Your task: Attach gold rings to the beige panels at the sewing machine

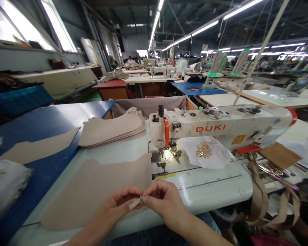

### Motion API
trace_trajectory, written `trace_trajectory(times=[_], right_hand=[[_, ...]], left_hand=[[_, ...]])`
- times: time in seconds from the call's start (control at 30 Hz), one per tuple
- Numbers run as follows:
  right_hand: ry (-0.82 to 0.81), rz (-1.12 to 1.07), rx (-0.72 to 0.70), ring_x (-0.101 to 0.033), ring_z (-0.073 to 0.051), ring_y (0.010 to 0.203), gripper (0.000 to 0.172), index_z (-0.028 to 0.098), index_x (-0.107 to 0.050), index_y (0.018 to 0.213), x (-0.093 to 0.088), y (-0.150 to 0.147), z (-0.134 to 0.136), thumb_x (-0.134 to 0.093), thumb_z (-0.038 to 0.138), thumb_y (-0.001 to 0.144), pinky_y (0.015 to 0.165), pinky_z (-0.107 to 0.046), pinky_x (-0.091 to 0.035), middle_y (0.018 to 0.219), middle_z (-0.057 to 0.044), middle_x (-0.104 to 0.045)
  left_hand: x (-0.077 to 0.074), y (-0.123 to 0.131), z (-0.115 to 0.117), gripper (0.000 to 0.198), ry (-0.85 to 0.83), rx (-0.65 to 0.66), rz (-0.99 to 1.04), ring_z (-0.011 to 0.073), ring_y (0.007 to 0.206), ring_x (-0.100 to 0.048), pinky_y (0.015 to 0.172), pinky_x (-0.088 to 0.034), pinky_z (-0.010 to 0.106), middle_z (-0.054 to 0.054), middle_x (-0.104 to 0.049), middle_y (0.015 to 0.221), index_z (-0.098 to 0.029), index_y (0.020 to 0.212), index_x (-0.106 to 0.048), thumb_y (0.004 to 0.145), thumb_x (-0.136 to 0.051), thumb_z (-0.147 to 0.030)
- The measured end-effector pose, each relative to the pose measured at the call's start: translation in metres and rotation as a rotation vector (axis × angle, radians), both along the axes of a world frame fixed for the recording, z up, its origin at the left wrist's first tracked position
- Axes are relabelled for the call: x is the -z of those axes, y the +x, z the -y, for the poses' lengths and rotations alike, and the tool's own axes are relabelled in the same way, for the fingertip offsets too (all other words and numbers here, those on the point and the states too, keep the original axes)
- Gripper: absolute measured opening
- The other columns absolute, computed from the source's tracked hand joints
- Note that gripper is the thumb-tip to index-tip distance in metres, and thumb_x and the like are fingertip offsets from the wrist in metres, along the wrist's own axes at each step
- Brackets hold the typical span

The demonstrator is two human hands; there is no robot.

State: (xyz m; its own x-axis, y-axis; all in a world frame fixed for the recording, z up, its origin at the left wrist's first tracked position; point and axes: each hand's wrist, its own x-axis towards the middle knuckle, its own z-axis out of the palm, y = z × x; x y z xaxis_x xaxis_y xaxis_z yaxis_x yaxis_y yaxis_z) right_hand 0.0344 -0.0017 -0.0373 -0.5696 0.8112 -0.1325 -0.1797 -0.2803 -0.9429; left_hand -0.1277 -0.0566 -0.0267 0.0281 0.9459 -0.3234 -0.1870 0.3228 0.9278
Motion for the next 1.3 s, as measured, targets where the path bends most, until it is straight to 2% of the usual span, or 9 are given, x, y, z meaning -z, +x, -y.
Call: trace_trajectory(times=[0.1,0.27,0.4,0.53,0.6,0.8,1.03,1.13,1.3], right_hand=[[0.007,0.014,0.013,-0.052,-0.009,0.055,0.025,0.016,-0.063,0.064,0.002,0.0,-0.001,-0.081,0.032,0.06,0.054,-0.02,-0.04,0.059,0.002,-0.062],[0.08,-0.004,-0.005,-0.05,-0.009,0.059,0.021,0.017,-0.06,0.068,0.004,0.002,0.003,-0.076,0.031,0.067,0.057,-0.021,-0.04,0.064,0.002,-0.059],[0.32,0.099,0.011,-0.054,-0.013,0.072,0.009,0.018,-0.061,0.081,-0.002,0.006,0.011,-0.065,0.025,0.076,0.068,-0.024,-0.043,0.076,-0.001,-0.06],[0.596,0.176,0.001,-0.057,-0.017,0.086,0.03,0.019,-0.058,0.097,-0.004,0.011,0.017,-0.069,0.017,0.068,0.078,-0.027,-0.045,0.091,-0.003,-0.061],[0.664,0.196,0.008,-0.057,-0.017,0.085,0.029,0.019,-0.058,0.095,-0.004,0.013,0.018,-0.069,0.015,0.068,0.077,-0.026,-0.045,0.09,-0.003,-0.061],[0.697,0.14,0.035,-0.061,-0.014,0.082,0.011,0.019,-0.063,0.084,-0.01,0.013,0.016,-0.056,0.011,0.081,0.075,-0.023,-0.046,0.086,-0.004,-0.065],[0.434,0.112,0.223,-0.06,-0.014,0.067,0.007,0.017,-0.061,0.069,0.001,0.002,0.018,-0.061,0.016,0.076,0.064,-0.023,-0.047,0.072,-0.003,-0.065],[0.358,0.112,0.247,-0.059,-0.015,0.064,0.009,0.017,-0.06,0.068,0.005,-0.002,0.019,-0.06,0.017,0.076,0.062,-0.025,-0.047,0.069,-0.003,-0.064],[0.402,0.151,0.27,-0.059,-0.015,0.067,0.008,0.017,-0.06,0.068,0.007,-0.003,0.016,-0.059,0.017,0.076,0.064,-0.025,-0.047,0.072,-0.003,-0.064]], left_hand=[[-0.002,0.002,-0.004,0.03,0.033,0.036,-0.062,0.0097,0.06,-0.049,0.057,-0.038,0.019,-0.004,-0.057,0.062,-0.016,0.068,-0.062,0.062,-0.076,-0.041],[-0.004,0.006,-0.002,0.016,0.127,0.03,-0.218,0.0097,0.057,-0.046,0.055,-0.038,0.019,-0.005,-0.05,0.06,-0.017,0.063,-0.054,0.063,-0.066,-0.027],[-0.01,0.009,0.004,0.003,0.207,-0.007,-0.475,0.0124,0.062,-0.055,0.061,-0.044,0.021,-0.003,-0.056,0.063,-0.019,0.064,-0.053,0.066,-0.054,-0.017],[-0.015,0.011,0.009,0.009,0.261,-0.034,-0.668,0.0145,0.064,-0.061,0.065,-0.048,0.023,-0.003,-0.06,0.064,-0.021,0.064,-0.054,0.065,-0.049,-0.013],[-0.016,0.011,0.01,0.01,0.269,-0.046,-0.703,0.0148,0.065,-0.062,0.065,-0.049,0.023,-0.003,-0.061,0.064,-0.021,0.065,-0.055,0.065,-0.049,-0.013],[-0.015,0.012,0.008,0.005,0.247,-0.094,-0.507,0.0147,0.066,-0.061,0.065,-0.05,0.023,-0.001,-0.062,0.067,-0.02,0.059,-0.053,0.063,-0.054,-0.016],[-0.018,0.014,-0.004,0.015,0.081,-0.189,-0.118,0.0127,0.058,-0.057,0.057,-0.047,0.021,0.0,-0.061,0.059,-0.017,0.047,-0.054,0.048,-0.068,-0.02],[-0.016,0.013,-0.005,0.018,0.036,-0.209,-0.063,0.0117,0.058,-0.057,0.058,-0.047,0.021,0.0,-0.063,0.059,-0.017,0.048,-0.055,0.048,-0.073,-0.022],[-0.008,0.012,-0.006,0.021,0.008,-0.225,-0.089,0.0123,0.06,-0.058,0.06,-0.048,0.021,-0.001,-0.064,0.061,-0.017,0.059,-0.061,0.047,-0.077,-0.025]])
